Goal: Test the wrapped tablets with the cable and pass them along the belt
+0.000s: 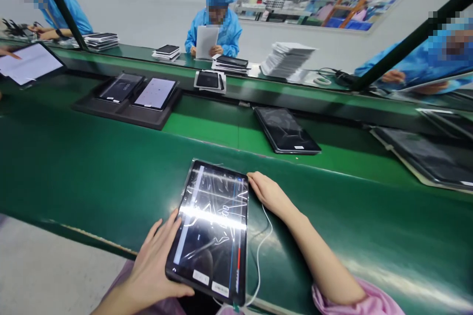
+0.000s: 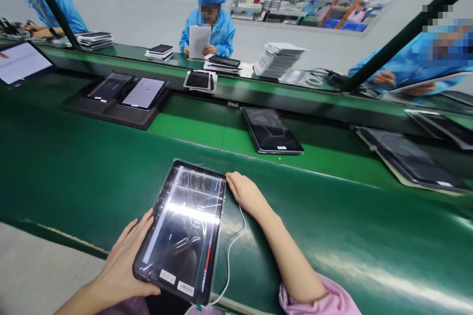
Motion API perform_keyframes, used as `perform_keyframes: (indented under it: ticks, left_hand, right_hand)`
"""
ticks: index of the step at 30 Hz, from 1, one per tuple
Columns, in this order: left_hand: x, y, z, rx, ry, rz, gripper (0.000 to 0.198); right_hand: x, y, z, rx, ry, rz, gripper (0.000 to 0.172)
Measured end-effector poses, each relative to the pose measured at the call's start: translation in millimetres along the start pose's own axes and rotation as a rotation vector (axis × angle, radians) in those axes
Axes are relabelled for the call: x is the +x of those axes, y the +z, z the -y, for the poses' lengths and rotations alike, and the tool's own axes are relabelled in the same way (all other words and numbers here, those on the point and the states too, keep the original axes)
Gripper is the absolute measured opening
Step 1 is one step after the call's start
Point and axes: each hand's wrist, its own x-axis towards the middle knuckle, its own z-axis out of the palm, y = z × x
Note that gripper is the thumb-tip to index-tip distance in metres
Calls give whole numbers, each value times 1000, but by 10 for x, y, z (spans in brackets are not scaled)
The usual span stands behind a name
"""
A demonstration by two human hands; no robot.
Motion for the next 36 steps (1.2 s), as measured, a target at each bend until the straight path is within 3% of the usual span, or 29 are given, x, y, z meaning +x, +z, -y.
perform_keyframes:
  ticks: [4,13,16,19,22,26,32,36]
  left_hand:
    - [6,-15,2,35,6,-8,169]
    - [-64,95,58,32,25,-104,159]
    - [-60,84,13,13,-8,-77,154]
    - [145,47,-79,-17,-66,-34,148]
    - [651,26,-188,-99,-93,22,140]
    - [1660,-13,-280,-195,-50,143,132]
    - [3102,72,-285,-106,-67,34,120]
    - [3611,224,-320,-42,-110,-45,103]
  right_hand:
    - [18,-32,29,58,14,7,41]
    - [46,-78,10,346,137,-70,45]
    - [6,-136,-116,480,272,-218,45]
    - [-49,-196,-279,628,435,-446,50]
    - [-86,-231,-393,825,532,-620,55]
    - [-108,-242,-434,1068,595,-747,56]
    - [-161,-227,-400,1285,671,-771,57]
    - [-246,-274,-498,1357,764,-754,49]
